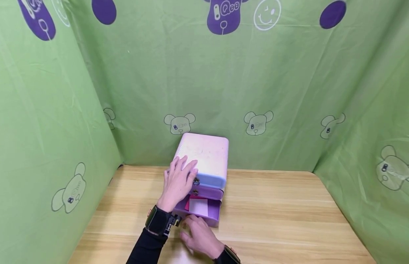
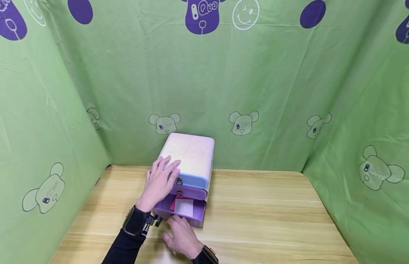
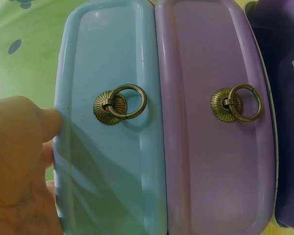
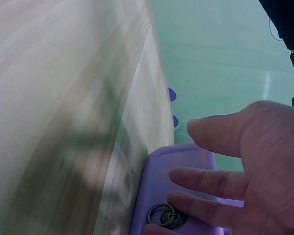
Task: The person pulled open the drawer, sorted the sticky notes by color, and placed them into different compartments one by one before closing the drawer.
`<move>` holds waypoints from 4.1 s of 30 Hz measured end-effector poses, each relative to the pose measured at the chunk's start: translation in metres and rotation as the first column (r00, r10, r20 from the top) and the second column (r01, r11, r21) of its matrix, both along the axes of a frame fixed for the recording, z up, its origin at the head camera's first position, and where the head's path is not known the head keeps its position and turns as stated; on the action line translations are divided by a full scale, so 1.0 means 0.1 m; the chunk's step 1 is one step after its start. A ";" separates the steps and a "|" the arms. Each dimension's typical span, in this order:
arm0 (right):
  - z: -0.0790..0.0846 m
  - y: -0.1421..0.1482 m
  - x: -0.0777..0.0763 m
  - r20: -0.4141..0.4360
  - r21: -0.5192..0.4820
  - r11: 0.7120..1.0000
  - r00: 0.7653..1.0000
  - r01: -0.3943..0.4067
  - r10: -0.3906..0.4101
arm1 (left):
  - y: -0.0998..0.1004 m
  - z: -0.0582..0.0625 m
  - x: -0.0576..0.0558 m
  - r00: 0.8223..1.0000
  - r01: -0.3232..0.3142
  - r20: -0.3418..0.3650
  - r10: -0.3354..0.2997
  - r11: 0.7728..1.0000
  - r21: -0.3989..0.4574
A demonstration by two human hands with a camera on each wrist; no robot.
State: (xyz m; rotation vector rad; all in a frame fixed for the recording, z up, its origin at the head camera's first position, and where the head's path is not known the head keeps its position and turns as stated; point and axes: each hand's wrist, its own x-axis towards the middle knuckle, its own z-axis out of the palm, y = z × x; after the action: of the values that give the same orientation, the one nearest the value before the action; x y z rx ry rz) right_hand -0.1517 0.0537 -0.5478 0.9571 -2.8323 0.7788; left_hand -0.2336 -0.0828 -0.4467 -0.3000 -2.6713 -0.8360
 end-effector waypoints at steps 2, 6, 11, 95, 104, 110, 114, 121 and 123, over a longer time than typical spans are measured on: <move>0.00 0.00 -0.01 0.000 0.003 1.000 1.000 0.003 -0.003 | 0.00 0.00 0.00 1.000 0.000 0.002 0.000 1.000 -0.002; 0.00 0.00 -0.04 0.021 0.014 1.000 1.000 0.014 -0.014 | 0.00 0.00 0.00 1.000 0.003 0.003 -0.003 1.000 0.002; 0.00 -0.01 -0.08 0.057 0.015 1.000 0.998 0.025 -0.026 | 0.00 0.00 0.01 1.000 0.000 -0.003 0.000 1.000 0.000; -0.06 0.01 -0.40 0.091 -0.004 0.996 0.992 0.091 -0.090 | 0.02 -0.06 -0.01 1.000 -0.020 -0.013 0.020 1.000 -0.022; -0.05 0.03 -0.45 0.075 -0.016 0.997 0.994 0.081 -0.080 | 0.02 -0.05 -0.02 1.000 -0.017 -0.013 0.017 0.999 -0.032; -0.05 0.04 -0.49 0.040 -0.021 0.995 0.995 0.093 -0.092 | 0.02 -0.06 -0.02 1.000 -0.027 -0.014 0.026 0.998 -0.052; -0.07 0.05 -0.50 0.045 -0.015 0.995 0.995 0.094 -0.093 | 0.03 -0.06 -0.02 0.999 -0.036 -0.028 0.034 0.998 -0.060; -0.08 0.05 -0.52 0.045 -0.011 0.995 0.994 0.099 -0.098 | 0.03 -0.06 -0.02 0.999 -0.037 -0.022 0.036 0.998 -0.054; -0.07 0.05 -0.52 0.052 -0.008 0.995 0.994 0.100 -0.100 | 0.03 -0.06 -0.02 0.999 -0.036 -0.019 0.035 0.998 -0.054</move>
State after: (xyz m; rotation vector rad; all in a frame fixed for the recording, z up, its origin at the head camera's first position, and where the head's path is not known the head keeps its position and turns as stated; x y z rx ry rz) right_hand -0.2034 0.0586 -0.5551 0.7983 -2.8905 0.8174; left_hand -0.2358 -0.0798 -0.4527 -0.2715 -2.6781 -0.7478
